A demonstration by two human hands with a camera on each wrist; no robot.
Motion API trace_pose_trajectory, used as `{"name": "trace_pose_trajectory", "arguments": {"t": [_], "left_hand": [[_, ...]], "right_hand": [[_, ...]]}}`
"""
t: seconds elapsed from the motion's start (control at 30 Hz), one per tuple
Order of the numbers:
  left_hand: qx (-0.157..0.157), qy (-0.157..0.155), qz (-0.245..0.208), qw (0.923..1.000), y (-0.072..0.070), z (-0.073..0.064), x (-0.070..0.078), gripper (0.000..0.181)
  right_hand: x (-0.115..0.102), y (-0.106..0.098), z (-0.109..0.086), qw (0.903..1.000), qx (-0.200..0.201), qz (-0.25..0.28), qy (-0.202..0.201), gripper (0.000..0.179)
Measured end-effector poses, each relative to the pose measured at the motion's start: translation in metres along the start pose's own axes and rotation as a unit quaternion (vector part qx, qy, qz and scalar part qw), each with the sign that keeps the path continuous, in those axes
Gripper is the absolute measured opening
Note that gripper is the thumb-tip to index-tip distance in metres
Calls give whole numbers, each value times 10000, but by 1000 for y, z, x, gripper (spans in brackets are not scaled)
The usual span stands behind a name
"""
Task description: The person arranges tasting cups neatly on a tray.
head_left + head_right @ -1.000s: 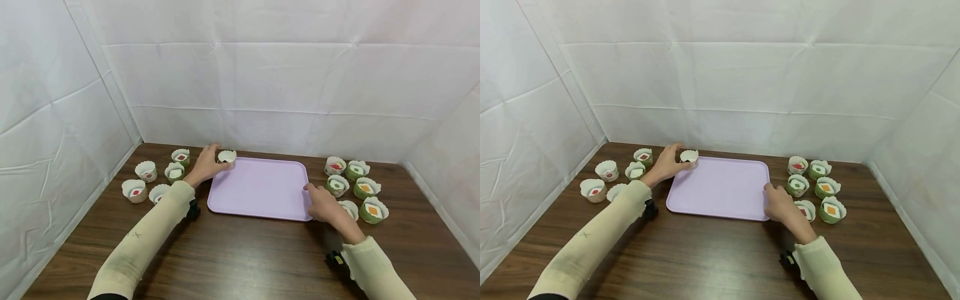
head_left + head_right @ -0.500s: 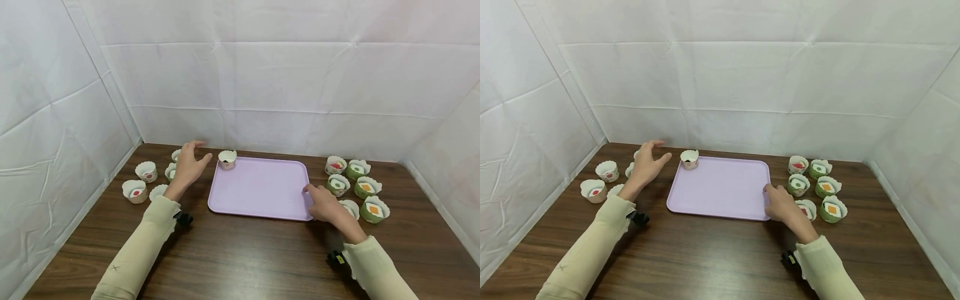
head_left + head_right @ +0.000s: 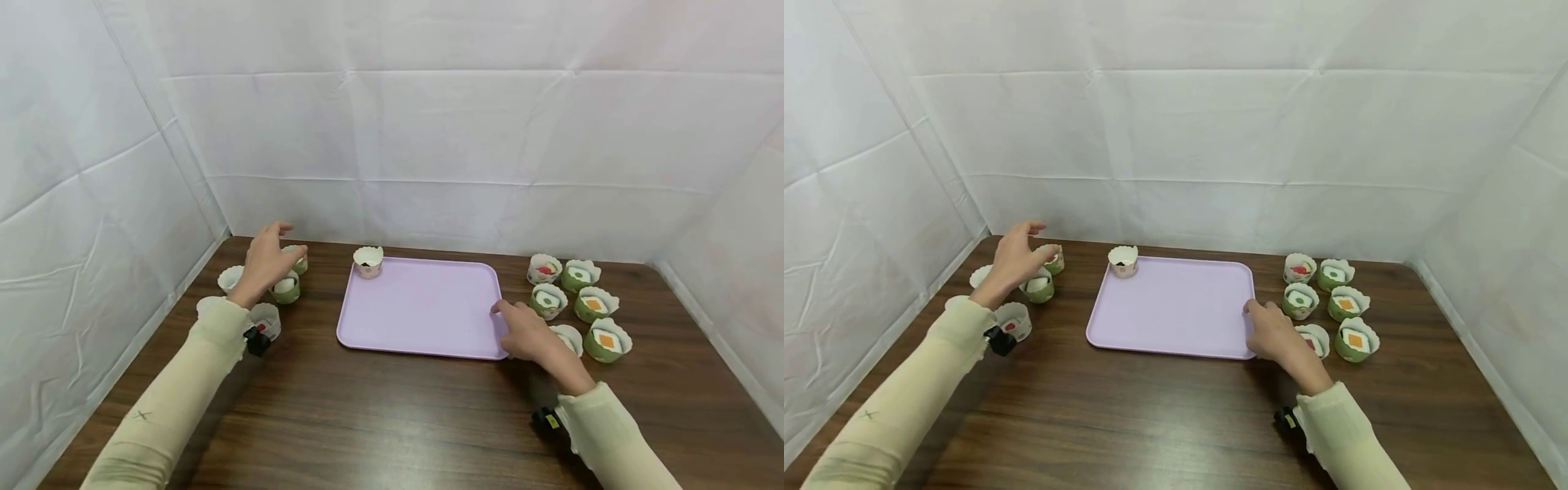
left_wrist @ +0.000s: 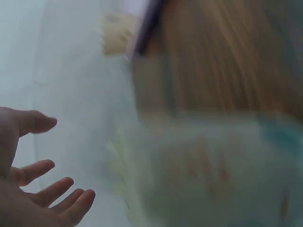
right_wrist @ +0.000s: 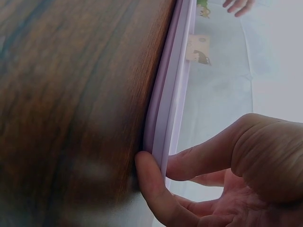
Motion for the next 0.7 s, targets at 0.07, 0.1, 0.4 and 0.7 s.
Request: {"name": "trace_pose_trajectory", "arguments": {"t": [0.07,0.1,0.4,0.7], "left_hand": [[-300,-79,254,9992,-2,5,-7,70],[-446,-69,368,9983,-3,7,-10,72],[-1325,-175,1113,9847,-6,17,-19,87],[-1923,-431,1210,9729,-4,29,-21,88]], "right_hand": [[0,0,1,10000,11,-72,-9,55],[0,0,1,9999,12,-118,-19,54],[-1,0,3,9993,-46,-354,-127,50],[1,1,3,9996,-69,-284,-8,50]]}}
Point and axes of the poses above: each hand's wrist, its own z-axis towards the middle knuckle, its own y-axis out of the palm, x = y × z, the point moved 4 cm from there along z, towards the middle knuckle, and after that the axes turned 10 degrees about -y, right-handed, at the moved point
